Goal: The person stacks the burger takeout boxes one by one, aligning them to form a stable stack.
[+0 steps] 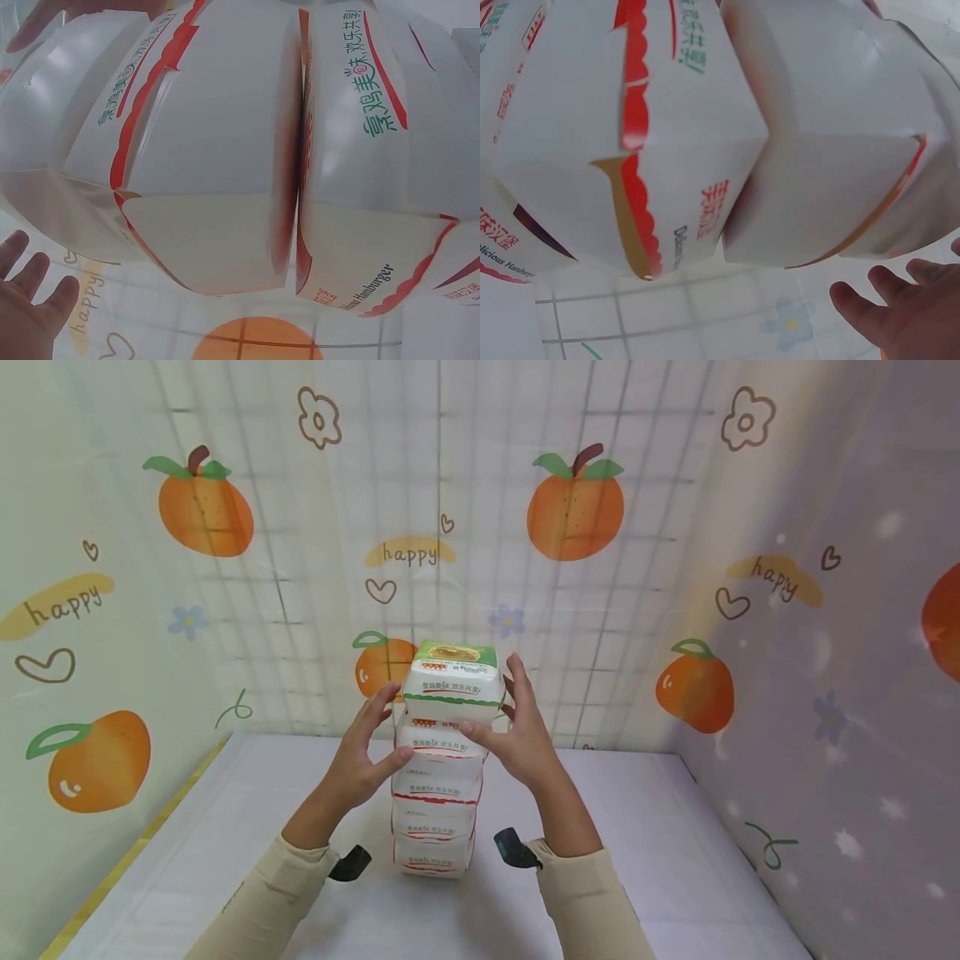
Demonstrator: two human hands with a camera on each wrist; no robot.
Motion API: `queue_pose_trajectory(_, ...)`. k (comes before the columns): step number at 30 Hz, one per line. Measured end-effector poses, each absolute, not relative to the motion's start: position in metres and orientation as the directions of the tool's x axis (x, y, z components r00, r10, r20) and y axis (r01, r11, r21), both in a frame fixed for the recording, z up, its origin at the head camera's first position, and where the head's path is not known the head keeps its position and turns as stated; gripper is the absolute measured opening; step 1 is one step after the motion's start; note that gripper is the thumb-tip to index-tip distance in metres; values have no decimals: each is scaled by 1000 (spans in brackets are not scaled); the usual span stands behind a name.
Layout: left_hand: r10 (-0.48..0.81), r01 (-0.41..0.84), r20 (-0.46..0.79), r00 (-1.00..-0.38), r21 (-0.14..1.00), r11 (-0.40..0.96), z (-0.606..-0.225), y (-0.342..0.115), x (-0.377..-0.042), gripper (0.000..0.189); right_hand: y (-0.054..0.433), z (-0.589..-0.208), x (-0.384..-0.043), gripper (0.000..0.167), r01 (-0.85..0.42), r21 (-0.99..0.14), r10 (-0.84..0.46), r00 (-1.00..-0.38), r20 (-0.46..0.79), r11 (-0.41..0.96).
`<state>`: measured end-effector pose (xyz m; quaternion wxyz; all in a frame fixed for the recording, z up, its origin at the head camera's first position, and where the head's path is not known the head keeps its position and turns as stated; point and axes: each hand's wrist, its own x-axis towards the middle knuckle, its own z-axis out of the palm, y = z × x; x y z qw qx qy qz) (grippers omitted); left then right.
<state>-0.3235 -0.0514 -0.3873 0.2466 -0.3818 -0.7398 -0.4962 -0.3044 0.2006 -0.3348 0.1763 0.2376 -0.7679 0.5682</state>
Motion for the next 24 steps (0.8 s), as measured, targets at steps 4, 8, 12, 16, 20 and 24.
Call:
queue_pose_trajectory(4,320,802,735,-598,553,227,-386,-52,-323,79,200,-334,-304,107,-559,-793,-165,-829,534,241)
queue_pose_trajectory(8,318,794,728,-608,559,238,-385,-53,-323,80,201,-334,-305,110,-562,-790,-170,-827,536,244)
queue_pose_trajectory(12,317,791,724,-612,562,243,-387,-54,-323,79,202,-335,-305,109,-568,-786,-173,-823,541,244)
queue_pose_trajectory(16,317,793,727,-609,556,247,-387,-55,-324,80,203,-336,-306,107,-572,-781,-173,-820,545,252)
queue_pose_trajectory(20,314,793,728,-609,556,249,-387,-56,-324,80,204,-336,-306,107,-573,-779,-170,-820,547,255)
queue_pose_trajectory(24,310,786,723,-618,558,266,-388,-60,-324,80,210,-338,-305,105,-572,-774,-174,-820,545,272)
